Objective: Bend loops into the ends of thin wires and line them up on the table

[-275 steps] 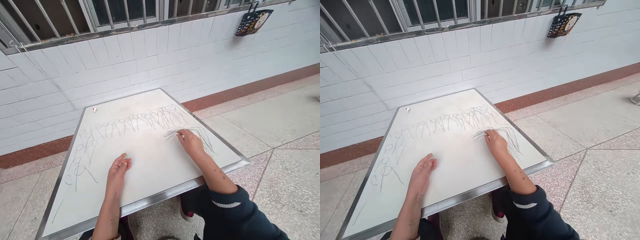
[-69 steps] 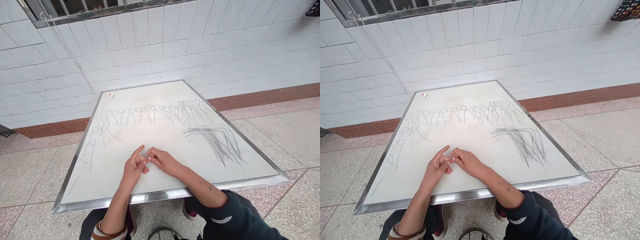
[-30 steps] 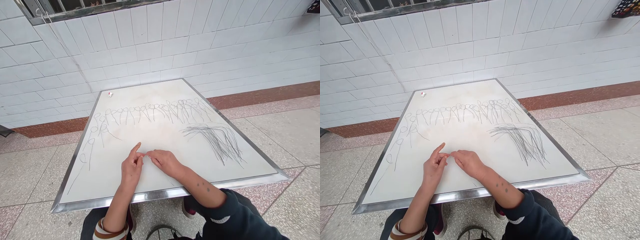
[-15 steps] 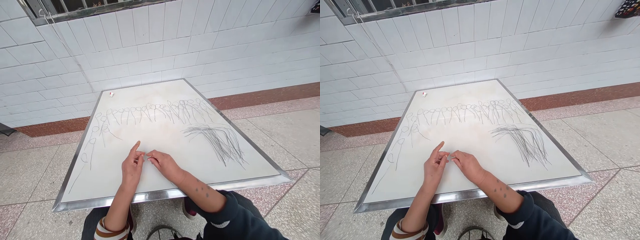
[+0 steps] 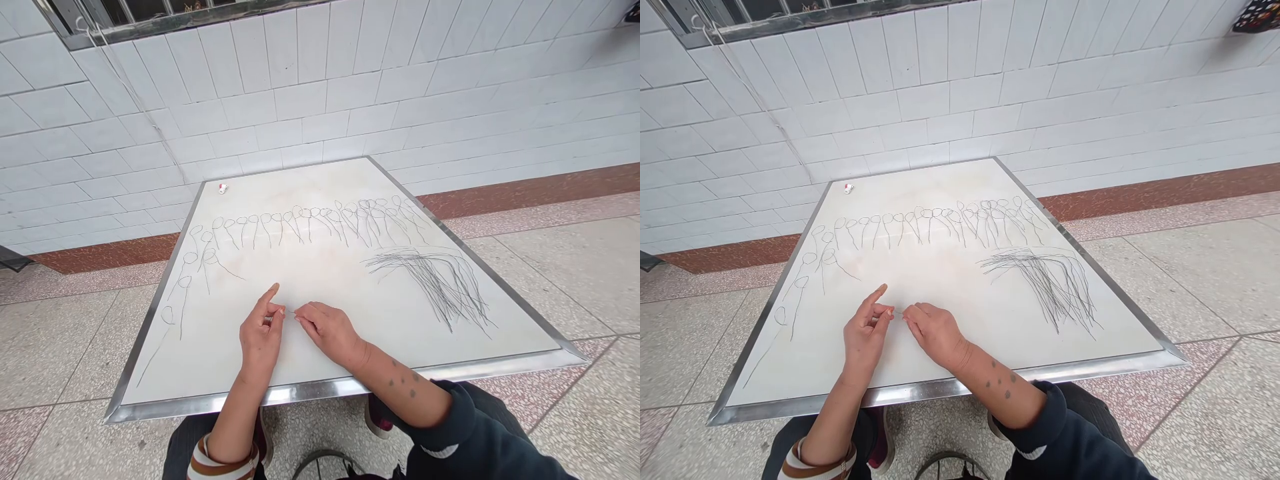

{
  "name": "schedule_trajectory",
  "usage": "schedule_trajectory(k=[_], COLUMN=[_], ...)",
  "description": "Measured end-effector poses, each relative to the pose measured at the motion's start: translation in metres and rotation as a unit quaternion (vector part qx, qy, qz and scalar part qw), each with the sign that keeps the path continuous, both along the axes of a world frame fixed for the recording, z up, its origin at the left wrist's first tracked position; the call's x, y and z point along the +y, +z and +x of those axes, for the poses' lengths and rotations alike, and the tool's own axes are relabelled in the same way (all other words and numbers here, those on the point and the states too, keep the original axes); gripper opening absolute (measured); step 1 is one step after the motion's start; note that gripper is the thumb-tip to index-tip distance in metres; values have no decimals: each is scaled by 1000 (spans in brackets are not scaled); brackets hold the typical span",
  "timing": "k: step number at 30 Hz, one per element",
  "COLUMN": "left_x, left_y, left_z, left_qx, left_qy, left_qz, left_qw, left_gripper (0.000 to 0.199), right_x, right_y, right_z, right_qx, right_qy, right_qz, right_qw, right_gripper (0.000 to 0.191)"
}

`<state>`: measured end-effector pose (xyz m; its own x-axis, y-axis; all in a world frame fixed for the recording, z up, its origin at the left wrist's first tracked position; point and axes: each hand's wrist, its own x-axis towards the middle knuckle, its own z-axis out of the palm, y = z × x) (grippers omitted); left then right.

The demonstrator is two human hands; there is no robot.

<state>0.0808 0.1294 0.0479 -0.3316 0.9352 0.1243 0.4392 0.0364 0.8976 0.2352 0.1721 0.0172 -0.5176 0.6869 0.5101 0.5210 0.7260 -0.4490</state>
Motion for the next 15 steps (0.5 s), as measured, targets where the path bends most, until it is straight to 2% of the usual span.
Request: schedule_trajectory(k=[5, 15], left_x=[1, 3], left_y=[-1, -2], left_z=[0, -3], left_qx=[-1, -4], left_qy=[-3, -1], left_qz=[-1, -8], left_qw=[1000, 1000], left_gripper=[43, 42], right_x=[-1, 1], right_y=[0, -4], right_z=[0, 0], right_qx=[-51, -87], right_qy=[-15, -31], right_qz=[98, 130], right_qw=[994, 987], right_gripper=[25, 22])
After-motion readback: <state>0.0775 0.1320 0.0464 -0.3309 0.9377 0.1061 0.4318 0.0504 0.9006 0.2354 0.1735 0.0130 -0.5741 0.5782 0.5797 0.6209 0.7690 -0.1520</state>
